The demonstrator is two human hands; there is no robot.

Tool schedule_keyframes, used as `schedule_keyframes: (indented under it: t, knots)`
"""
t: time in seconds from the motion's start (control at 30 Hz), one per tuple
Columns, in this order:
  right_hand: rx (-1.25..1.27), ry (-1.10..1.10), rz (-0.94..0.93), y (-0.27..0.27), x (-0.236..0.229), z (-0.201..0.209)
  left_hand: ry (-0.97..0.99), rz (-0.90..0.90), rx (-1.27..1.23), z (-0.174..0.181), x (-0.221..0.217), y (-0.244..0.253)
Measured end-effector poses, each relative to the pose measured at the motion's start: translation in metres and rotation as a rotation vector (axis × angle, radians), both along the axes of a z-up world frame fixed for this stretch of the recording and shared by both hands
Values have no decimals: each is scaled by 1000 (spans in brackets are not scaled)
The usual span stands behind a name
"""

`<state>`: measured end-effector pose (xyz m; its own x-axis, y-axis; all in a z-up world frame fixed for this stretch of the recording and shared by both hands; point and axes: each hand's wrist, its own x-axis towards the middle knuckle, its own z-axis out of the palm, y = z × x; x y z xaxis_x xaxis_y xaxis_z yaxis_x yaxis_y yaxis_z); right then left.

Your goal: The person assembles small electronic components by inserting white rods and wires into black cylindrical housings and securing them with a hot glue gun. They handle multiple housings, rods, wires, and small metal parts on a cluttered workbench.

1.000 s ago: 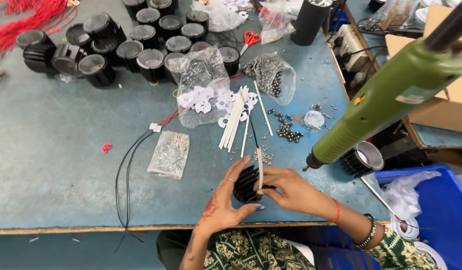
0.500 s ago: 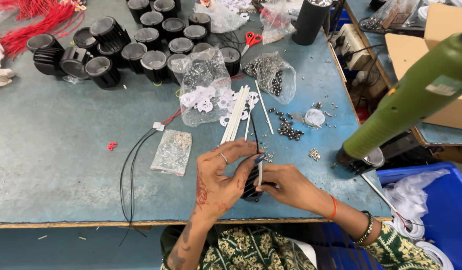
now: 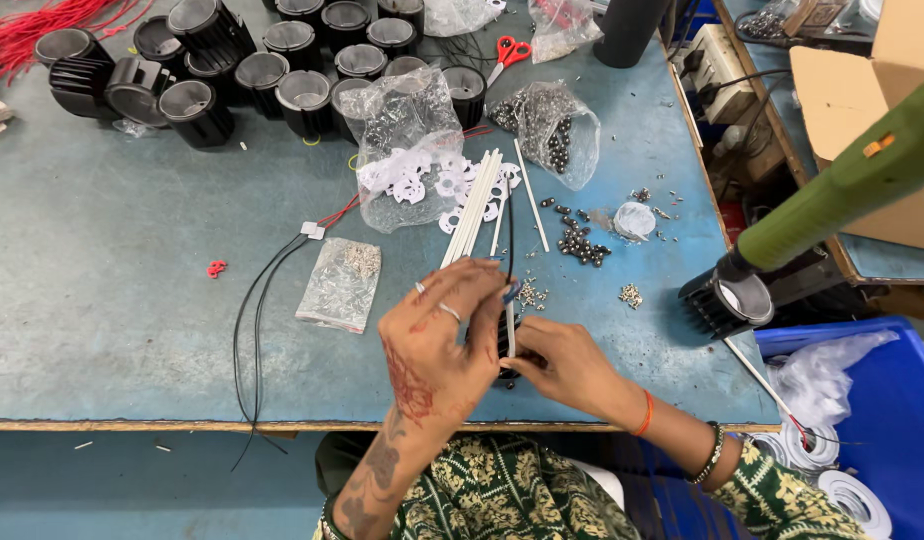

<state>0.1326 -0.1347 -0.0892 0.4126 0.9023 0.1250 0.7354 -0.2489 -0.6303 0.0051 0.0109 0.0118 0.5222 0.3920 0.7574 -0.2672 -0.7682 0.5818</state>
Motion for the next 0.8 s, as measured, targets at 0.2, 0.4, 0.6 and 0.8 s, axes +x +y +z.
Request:
schedule_keyframes:
  t: [0.2, 0.4, 0.6, 0.8]
  knots:
    - [367, 210, 20, -8, -4, 43, 167, -215, -356, 3, -2, 10]
    - [643, 202, -29, 1, 2, 77, 10, -189, -291, -4, 7, 2]
    - [647, 501, 57, 8, 7, 88, 24, -350, -524, -23, 10, -1]
    - [681, 447, 4, 4, 12, 101, 172, -311, -622, -49, 15, -19]
